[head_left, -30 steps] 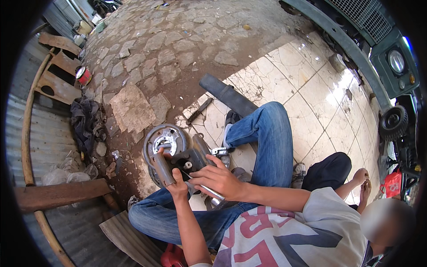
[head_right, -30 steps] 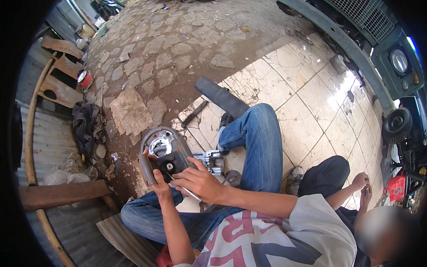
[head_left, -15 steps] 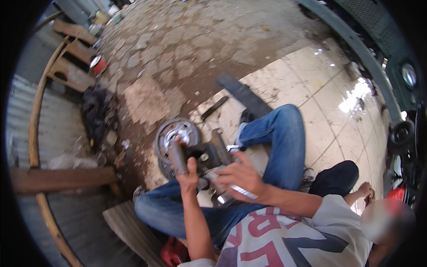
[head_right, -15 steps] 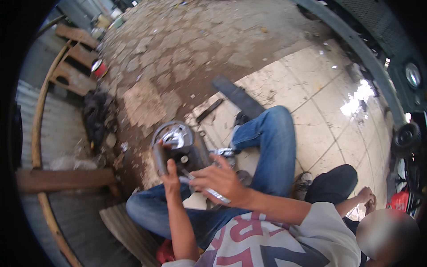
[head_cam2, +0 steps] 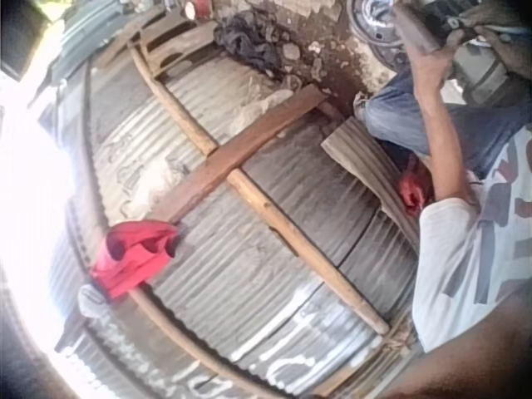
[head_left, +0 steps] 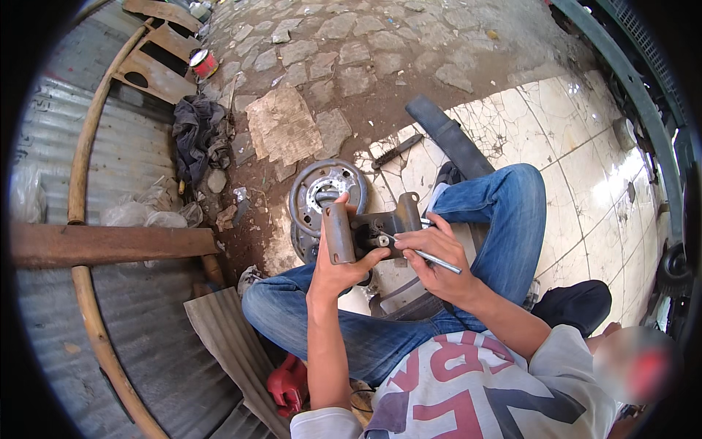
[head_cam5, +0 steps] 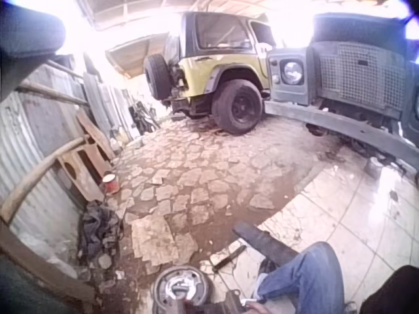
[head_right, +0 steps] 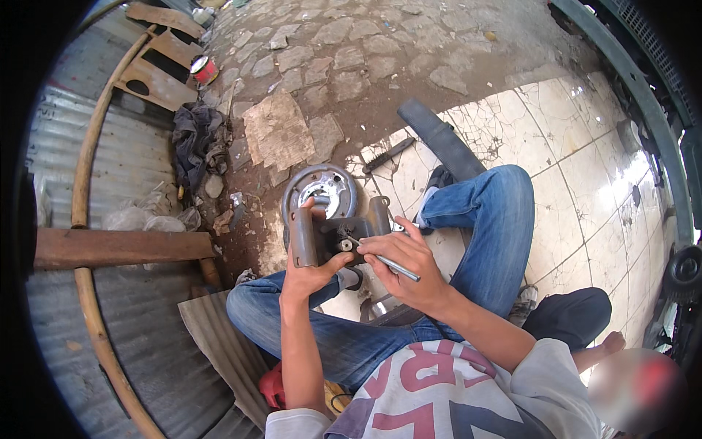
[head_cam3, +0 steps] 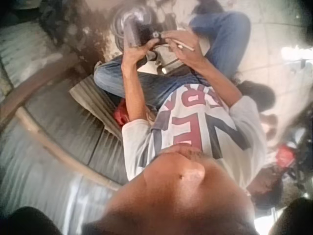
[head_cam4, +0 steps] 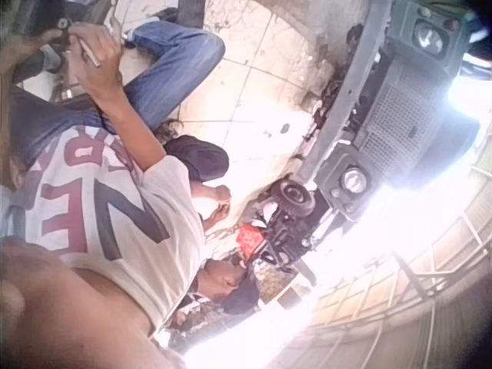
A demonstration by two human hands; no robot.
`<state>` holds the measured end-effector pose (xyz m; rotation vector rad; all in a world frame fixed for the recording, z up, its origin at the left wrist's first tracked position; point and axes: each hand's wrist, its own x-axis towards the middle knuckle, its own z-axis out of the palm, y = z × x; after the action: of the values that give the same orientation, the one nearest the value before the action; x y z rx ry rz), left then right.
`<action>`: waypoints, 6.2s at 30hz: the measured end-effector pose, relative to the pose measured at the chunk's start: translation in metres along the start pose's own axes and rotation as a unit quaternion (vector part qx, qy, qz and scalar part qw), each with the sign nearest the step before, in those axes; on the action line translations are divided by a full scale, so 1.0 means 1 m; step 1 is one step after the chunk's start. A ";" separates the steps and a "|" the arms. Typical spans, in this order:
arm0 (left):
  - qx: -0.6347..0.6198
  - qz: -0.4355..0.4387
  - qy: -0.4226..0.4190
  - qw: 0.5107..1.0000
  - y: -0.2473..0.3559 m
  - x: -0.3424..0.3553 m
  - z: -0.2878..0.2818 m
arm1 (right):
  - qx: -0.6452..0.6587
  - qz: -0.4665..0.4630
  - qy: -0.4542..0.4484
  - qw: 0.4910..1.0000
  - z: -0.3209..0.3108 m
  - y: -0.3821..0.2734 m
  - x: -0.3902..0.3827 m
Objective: The person sits on the floor and uses a metal file to smooth the surface of a cylindrical metal component. They repeatedly rotate the part and file different sections while holding it with their left hand.
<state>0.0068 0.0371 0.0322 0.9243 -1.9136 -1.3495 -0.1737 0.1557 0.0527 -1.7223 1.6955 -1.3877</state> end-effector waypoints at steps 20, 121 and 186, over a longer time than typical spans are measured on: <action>0.213 0.112 -0.044 0.970 0.024 0.026 0.021 | 0.152 0.108 -0.008 0.982 0.002 0.028 -0.014; 0.028 0.121 0.028 0.992 -0.012 0.004 -0.005 | -0.017 -0.117 -0.257 0.959 -0.005 0.032 0.021; 0.036 0.089 -0.021 0.995 -0.008 0.008 -0.002 | 0.018 -0.088 -0.144 0.985 0.008 0.034 0.003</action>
<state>0.0054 0.0277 0.0260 0.7442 -2.0355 -1.2107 -0.1868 0.1430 0.0233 -1.9822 1.3831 -1.1614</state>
